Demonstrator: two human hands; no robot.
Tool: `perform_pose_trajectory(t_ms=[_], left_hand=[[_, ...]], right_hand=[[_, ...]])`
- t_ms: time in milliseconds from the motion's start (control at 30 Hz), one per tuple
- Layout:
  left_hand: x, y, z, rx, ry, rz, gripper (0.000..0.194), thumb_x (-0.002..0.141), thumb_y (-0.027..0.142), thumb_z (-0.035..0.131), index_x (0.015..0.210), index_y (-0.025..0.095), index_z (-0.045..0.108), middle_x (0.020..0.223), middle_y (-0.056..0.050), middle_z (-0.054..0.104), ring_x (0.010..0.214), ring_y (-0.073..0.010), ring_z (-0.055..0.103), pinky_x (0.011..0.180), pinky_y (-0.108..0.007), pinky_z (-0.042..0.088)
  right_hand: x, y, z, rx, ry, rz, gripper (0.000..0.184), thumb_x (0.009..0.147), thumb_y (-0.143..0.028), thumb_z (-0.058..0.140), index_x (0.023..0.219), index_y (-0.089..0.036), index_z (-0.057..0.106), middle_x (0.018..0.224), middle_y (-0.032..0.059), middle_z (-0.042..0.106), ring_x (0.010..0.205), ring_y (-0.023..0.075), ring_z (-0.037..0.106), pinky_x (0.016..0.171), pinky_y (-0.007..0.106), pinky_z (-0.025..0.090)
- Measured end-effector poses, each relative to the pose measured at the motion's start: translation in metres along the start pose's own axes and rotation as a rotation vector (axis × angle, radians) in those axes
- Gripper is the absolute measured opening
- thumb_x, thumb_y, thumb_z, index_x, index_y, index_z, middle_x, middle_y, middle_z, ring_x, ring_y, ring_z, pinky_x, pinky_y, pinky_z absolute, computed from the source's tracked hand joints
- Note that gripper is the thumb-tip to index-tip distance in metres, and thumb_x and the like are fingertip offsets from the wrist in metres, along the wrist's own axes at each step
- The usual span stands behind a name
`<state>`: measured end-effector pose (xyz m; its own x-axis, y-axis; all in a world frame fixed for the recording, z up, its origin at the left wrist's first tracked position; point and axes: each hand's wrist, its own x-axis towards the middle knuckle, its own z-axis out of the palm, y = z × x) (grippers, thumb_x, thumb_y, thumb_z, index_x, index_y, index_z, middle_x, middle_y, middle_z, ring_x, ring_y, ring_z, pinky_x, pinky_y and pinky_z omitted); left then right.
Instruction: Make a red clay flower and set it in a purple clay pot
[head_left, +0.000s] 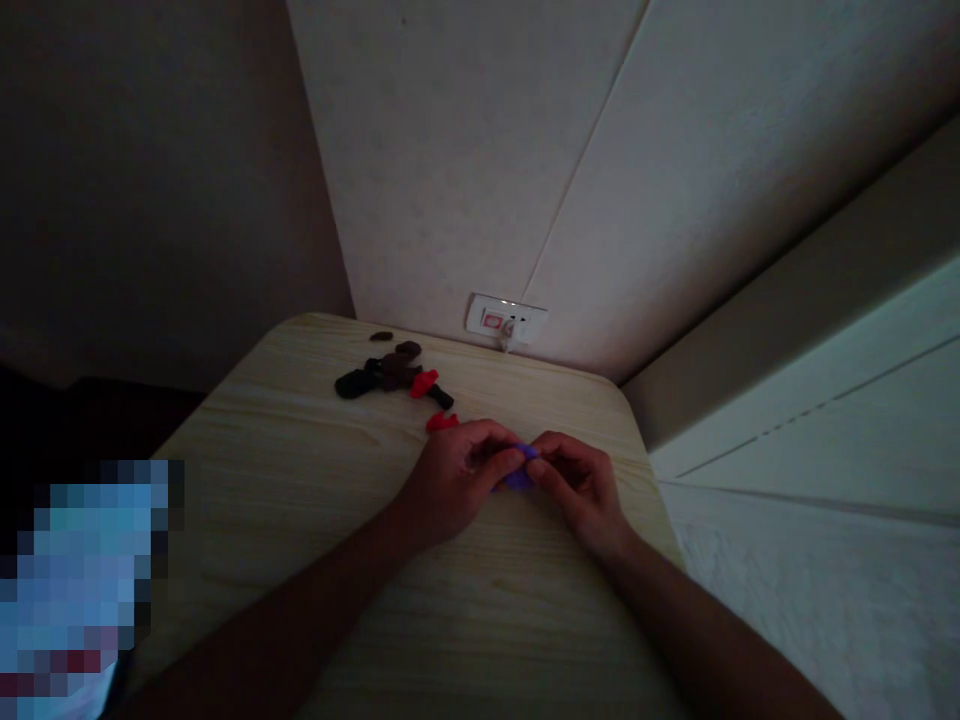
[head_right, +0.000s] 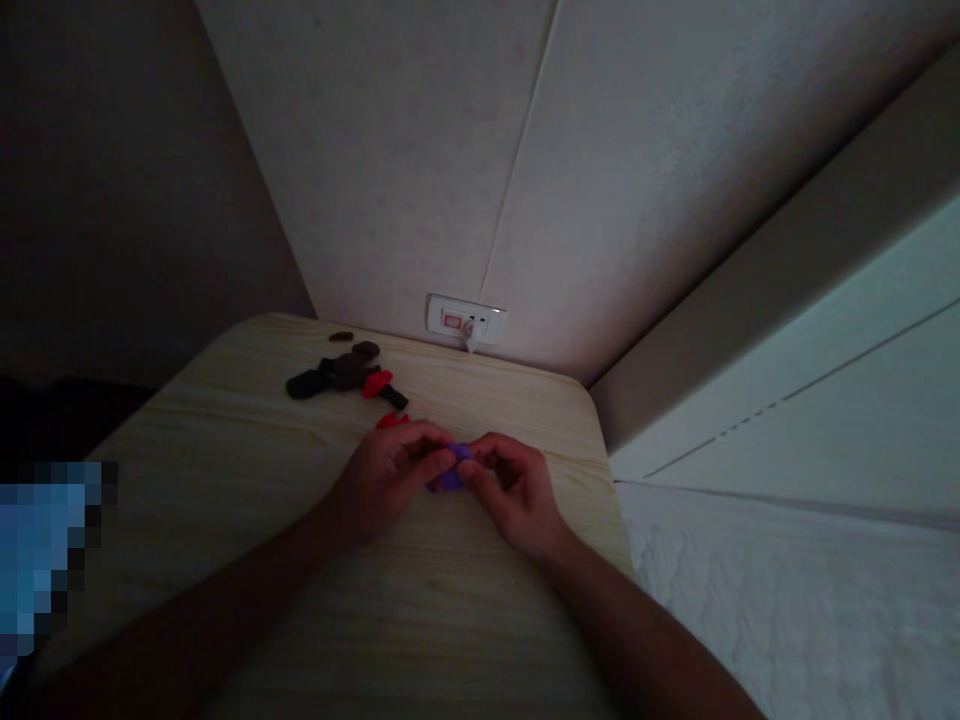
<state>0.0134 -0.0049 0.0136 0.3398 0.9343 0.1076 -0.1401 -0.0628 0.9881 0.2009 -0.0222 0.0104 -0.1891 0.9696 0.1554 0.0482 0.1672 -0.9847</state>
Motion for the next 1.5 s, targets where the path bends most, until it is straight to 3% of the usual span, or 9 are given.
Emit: perform_pose_trajectory(t_ms=[100,300,500,767,900,1100,1200,1333,1500], left_hand=[[0.001,-0.006,0.0,-0.088,-0.009,-0.007,0.022,0.09,0.036,0.069,0.092,0.015,0.065,0.08,-0.003,0.07,0.069,-0.0141,0.067,0.063,-0.025,0.054],[0.007,-0.017,-0.003,-0.237,-0.018,-0.059,0.038,0.088,0.049,0.072,0.102,0.016,0.058,0.077,-0.002,0.071,0.054,-0.0146,0.068,0.053,-0.026,0.055],[0.009,-0.015,-0.006,-0.298,-0.118,-0.126,0.041,0.073,0.04,0.085,0.096,0.01,0.068,0.071,-0.005,0.074,0.054,-0.0157,0.068,0.055,-0.028,0.055],[0.006,-0.01,-0.007,-0.288,-0.186,-0.149,0.026,0.071,0.031,0.085,0.081,0.009,0.077,0.071,-0.01,0.077,0.06,-0.0182,0.07,0.063,-0.03,0.056],[0.005,-0.009,-0.008,-0.322,-0.169,-0.174,0.028,0.067,0.032,0.087,0.08,0.009,0.077,0.071,-0.011,0.077,0.061,-0.021,0.072,0.062,-0.034,0.059],[0.008,-0.007,-0.007,-0.365,-0.121,-0.208,0.031,0.063,0.032,0.089,0.078,0.008,0.077,0.069,-0.012,0.077,0.059,-0.0212,0.073,0.06,-0.032,0.059],[0.011,-0.008,-0.009,-0.393,-0.051,-0.229,0.031,0.065,0.033,0.088,0.079,0.008,0.076,0.072,-0.012,0.077,0.058,-0.0204,0.073,0.057,-0.029,0.059],[0.014,-0.008,-0.014,-0.464,0.068,-0.247,0.025,0.073,0.032,0.082,0.083,0.011,0.075,0.08,-0.012,0.079,0.064,-0.0198,0.075,0.064,-0.03,0.062],[0.015,-0.005,-0.017,-0.565,0.167,-0.224,0.011,0.076,0.019,0.077,0.082,0.01,0.077,0.086,-0.013,0.08,0.078,-0.0229,0.078,0.082,-0.034,0.064]], right_hand=[[0.007,0.008,-0.009,0.06,0.061,-0.074,0.03,0.095,-0.05,0.067,0.103,-0.022,0.076,0.082,0.0037,0.071,0.075,0.0186,0.063,0.07,0.031,0.051],[0.034,0.015,-0.023,-0.185,0.186,0.076,0.035,0.09,-0.053,0.068,0.087,-0.018,0.072,0.076,0.0033,0.069,0.068,0.0171,0.059,0.067,0.031,0.047],[0.073,0.001,-0.02,-0.275,0.021,0.143,0.035,0.079,-0.052,0.074,0.082,-0.017,0.074,0.074,0.0045,0.071,0.065,0.0171,0.061,0.064,0.03,0.049],[0.128,-0.004,0.028,-0.437,-0.32,0.172,0.032,0.069,-0.046,0.082,0.076,-0.016,0.075,0.067,-0.0004,0.07,0.063,0.0159,0.058,0.06,0.027,0.045],[0.136,-0.002,0.044,-0.502,-0.384,0.159,0.028,0.066,-0.04,0.084,0.067,-0.016,0.071,0.061,-0.003,0.065,0.057,0.0127,0.053,0.054,0.025,0.039],[0.139,0.003,0.049,-0.518,-0.312,0.142,0.028,0.062,-0.038,0.085,0.06,-0.015,0.069,0.054,-0.0034,0.06,0.053,0.0111,0.048,0.052,0.025,0.034],[0.133,-0.003,0.039,-0.469,-0.167,0.093,0.026,0.064,-0.04,0.082,0.068,-0.016,0.072,0.062,-0.0011,0.065,0.059,0.0129,0.052,0.057,0.026,0.038],[0.104,-0.021,0.012,-0.373,0.084,0.044,0.029,0.076,-0.048,0.073,0.078,-0.019,0.07,0.067,-0.0003,0.064,0.06,0.0142,0.052,0.058,0.027,0.04],[0.055,-0.035,-0.001,-0.19,0.183,0.029,0.023,0.077,-0.043,0.078,0.075,-0.022,0.07,0.064,-0.0012,0.061,0.059,0.0144,0.052,0.057,0.027,0.04]])
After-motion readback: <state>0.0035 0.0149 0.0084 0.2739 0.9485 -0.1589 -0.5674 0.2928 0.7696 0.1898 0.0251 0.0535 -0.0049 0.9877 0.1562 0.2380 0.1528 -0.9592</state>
